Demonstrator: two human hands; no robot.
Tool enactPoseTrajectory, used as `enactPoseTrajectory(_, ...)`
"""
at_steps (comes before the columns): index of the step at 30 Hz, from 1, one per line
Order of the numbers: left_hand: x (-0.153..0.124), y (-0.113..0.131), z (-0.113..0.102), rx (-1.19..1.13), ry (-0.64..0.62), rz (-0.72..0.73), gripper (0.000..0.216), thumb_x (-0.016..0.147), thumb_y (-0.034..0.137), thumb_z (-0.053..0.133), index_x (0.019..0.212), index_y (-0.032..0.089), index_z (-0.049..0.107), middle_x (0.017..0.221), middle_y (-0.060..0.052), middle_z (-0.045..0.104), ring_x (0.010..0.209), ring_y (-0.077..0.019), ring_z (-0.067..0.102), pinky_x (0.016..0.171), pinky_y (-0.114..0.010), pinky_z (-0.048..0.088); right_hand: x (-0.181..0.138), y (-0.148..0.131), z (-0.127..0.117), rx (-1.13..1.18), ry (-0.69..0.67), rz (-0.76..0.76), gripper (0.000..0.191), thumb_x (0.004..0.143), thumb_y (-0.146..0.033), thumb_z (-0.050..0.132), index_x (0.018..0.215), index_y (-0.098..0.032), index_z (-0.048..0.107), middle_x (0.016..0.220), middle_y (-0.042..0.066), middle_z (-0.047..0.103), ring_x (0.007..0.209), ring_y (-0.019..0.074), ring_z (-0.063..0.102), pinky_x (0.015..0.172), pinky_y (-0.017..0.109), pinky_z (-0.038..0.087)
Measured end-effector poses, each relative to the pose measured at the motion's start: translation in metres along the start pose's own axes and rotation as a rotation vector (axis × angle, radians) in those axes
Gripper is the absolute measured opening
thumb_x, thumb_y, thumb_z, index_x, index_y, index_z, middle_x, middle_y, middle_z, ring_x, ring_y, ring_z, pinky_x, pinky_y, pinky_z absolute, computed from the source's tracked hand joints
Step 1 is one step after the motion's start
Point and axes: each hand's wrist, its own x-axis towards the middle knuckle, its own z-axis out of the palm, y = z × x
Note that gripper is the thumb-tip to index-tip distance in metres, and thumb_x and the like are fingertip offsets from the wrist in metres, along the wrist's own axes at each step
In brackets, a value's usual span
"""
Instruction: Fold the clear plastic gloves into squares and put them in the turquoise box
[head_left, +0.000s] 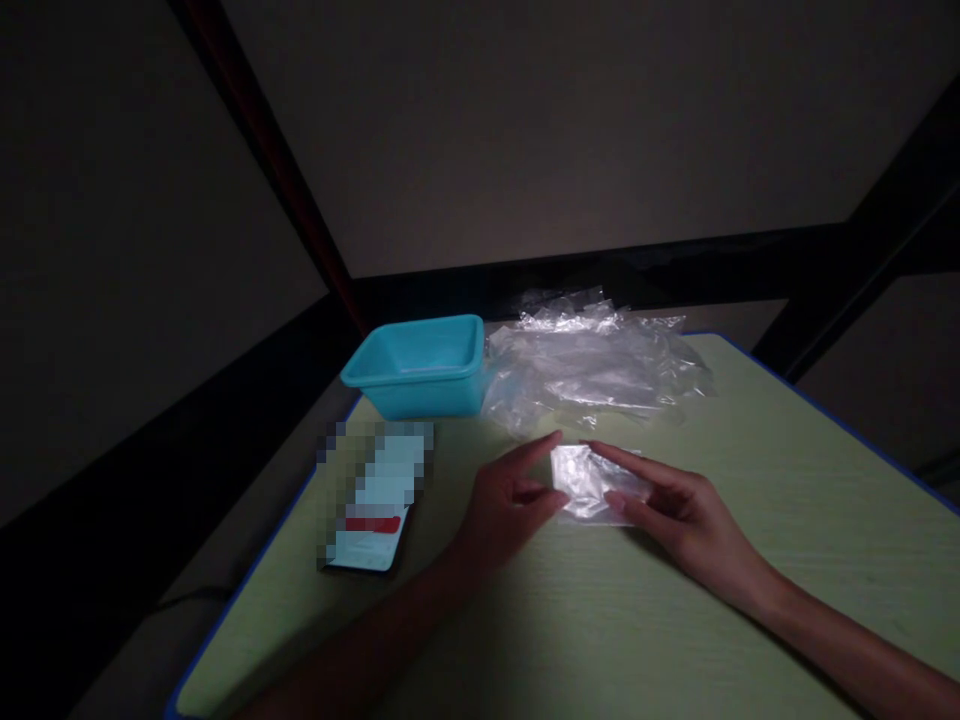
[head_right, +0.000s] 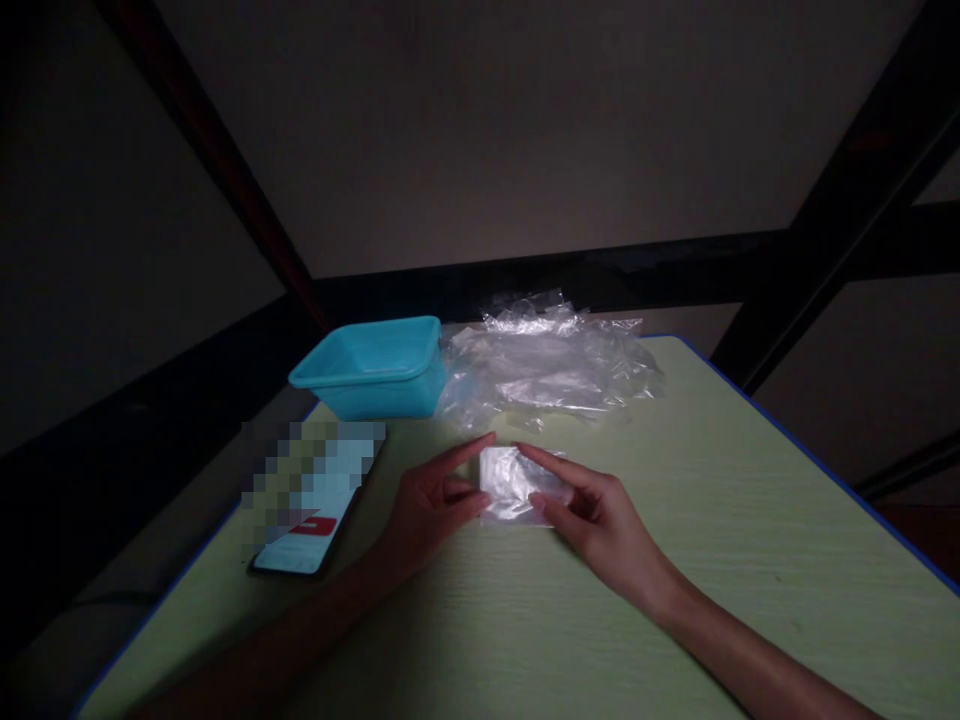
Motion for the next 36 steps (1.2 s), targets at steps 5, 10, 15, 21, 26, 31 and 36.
enactPoseTrajectory(5,0.015,0.004,-0.017,-0.338,0.218,0.075,0.042,0.065,0.017,0.070,0.105,0.018,0.059,0.102,-0.006,0.065,0.082,-0.0161,0.064,0.060,-0.020,0.049,0.001,-0.002,-0.001,-0.008,0.002,0.019,0.041,0.068,-0.027,0.068,0.108,-0.033,0.066,0.051,-0.005,0.053,0.037,0.0065,0.025,0.032,0.018,0.019)
enactPoseTrajectory(10,0.030,0.016,-0.045,-0.786,0.459,0.011,0.024,0.075,0.003,0.057,0.094,0.016,0.055,0.096,-0.004,0.065,0.086,-0.0119,0.065,0.075,-0.021,0.050,0.001,-0.001,-0.002,-0.059,0.006,0.036,0.042,0.067,-0.032,0.067,0.109,-0.029,0.066,0.046,-0.005,0.044,0.039,0.0066,0.019,0.035,0.020,0.012)
enactPoseTrajectory(15,0.034,0.030,-0.064,-0.950,0.536,-0.061,0.021,0.083,0.000,0.043,0.095,0.014,0.051,0.094,-0.008,0.065,0.080,-0.0122,0.066,0.068,-0.020,0.052,0.003,0.000,-0.001,-0.151,0.020,0.159,0.058,0.065,-0.040,0.063,0.119,-0.018,0.060,0.042,-0.008,0.028,0.042,0.0072,0.016,0.040,0.021,0.011)
enactPoseTrajectory(21,0.034,0.031,-0.068,-1.051,0.478,-0.054,0.022,0.086,0.001,0.038,0.097,0.015,0.050,0.101,-0.010,0.063,0.089,-0.0153,0.066,0.068,-0.022,0.054,0.006,-0.004,-0.001,-0.213,0.066,0.146,0.058,0.063,-0.043,0.063,0.115,-0.019,0.063,0.053,-0.001,0.053,0.042,0.0083,0.027,0.038,0.021,0.022)
enactPoseTrajectory(26,0.038,0.023,-0.064,-1.071,0.446,-0.026,0.020,0.086,0.001,0.038,0.093,0.015,0.050,0.104,-0.011,0.063,0.096,-0.0178,0.064,0.074,-0.025,0.053,0.008,-0.008,-0.001,-0.262,0.093,0.093,0.050,0.063,-0.043,0.063,0.108,-0.022,0.067,0.085,0.005,0.070,0.046,0.0118,0.046,0.040,0.024,0.039)
enactPoseTrajectory(31,0.042,0.015,-0.064,-1.085,0.443,-0.016,0.017,0.084,0.002,0.041,0.087,0.017,0.048,0.098,-0.007,0.064,0.097,-0.0184,0.064,0.084,-0.029,0.050,0.008,-0.002,-0.004,-0.286,0.116,0.072,0.047,0.063,-0.043,0.065,0.107,-0.026,0.068,0.089,0.005,0.072,0.048,0.0149,0.054,0.041,0.027,0.045)
enactPoseTrajectory(36,0.043,0.006,-0.064,-1.084,0.448,0.013,0.016,0.083,0.003,0.041,0.082,0.018,0.046,0.091,-0.007,0.064,0.091,-0.0182,0.066,0.087,-0.032,0.047,0.011,0.004,-0.010,-0.334,0.106,0.039,0.045,0.063,-0.043,0.066,0.105,-0.030,0.068,0.090,0.005,0.072,0.055,0.0226,0.063,0.045,0.032,0.052)
